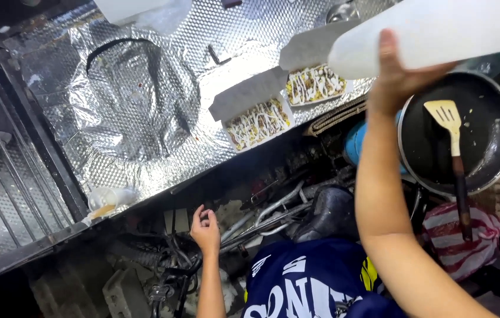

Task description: The person opens a squeeze bottle and pours a white sauce into a small cup. They then drizzle the sauce over two open food boxes containing noodles and toppings. The person hands the cup to another person and continues drizzling sauce on the food.

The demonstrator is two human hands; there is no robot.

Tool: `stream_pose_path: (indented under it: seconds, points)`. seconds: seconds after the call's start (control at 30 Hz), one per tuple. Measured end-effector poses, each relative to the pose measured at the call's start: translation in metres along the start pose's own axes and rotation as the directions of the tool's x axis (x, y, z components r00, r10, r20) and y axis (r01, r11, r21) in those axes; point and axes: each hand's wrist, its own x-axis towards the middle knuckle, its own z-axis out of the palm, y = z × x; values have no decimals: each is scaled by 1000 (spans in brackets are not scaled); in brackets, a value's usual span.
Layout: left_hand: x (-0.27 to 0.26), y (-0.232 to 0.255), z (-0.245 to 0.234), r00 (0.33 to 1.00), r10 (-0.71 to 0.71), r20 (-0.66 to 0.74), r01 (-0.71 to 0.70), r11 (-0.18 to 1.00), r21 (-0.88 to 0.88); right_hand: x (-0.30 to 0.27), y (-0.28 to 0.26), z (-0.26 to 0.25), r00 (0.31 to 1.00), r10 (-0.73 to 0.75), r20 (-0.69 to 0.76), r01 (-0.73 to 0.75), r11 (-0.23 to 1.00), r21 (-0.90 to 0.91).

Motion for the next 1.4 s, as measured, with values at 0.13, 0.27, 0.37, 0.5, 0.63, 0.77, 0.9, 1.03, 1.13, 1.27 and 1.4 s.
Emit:
stream_pose_path:
  seconds: [0.13,0.27,0.37,0.5,0.63,0.77,0.9,1.03,1.13,1.27,1.4]
  points:
    - [-3,0,0,1000,-13,5,13,1000,18,-36,55,21,983,166,84,-167,986,12]
    - [-3,-5,-2,1000,10,-18,-10,1000,17,-49,40,16,988,96,125,-104,993,60]
    - [0,-5,4,999,23,-25,-23,1000,6,-46,35,25,974,189,121,-190,982,-9]
    - [-2,-4,0,1000,15,-13,-15,1000,28,-48,36,27,981,169,92,-178,978,104]
    - [-5,12,-2,996,-84,31,84,996,8,-40,51,17,985,157,75,-166,976,138]
    - [-5,12,-2,998,-55,30,55,998,17,-22,57,-1,987,150,60,-153,987,46]
    - [-6,15,-3,998,-67,23,67,998,-3,-1,75,-28,991,134,12,-131,979,-158]
    - [-5,13,-1,997,-71,19,71,997,-4,37,38,-55,998,64,-3,-64,998,-2]
    - [-2,3,3,1000,2,-19,-2,1000,10,58,-49,-37,955,-258,-145,272,958,87]
    - [-3,-8,-3,1000,-30,-8,30,1000,-5,-16,55,-4,930,308,-202,-306,951,40]
    - [-1,3,7,998,-60,-25,59,996,-60,-39,74,0,984,181,7,-181,983,32]
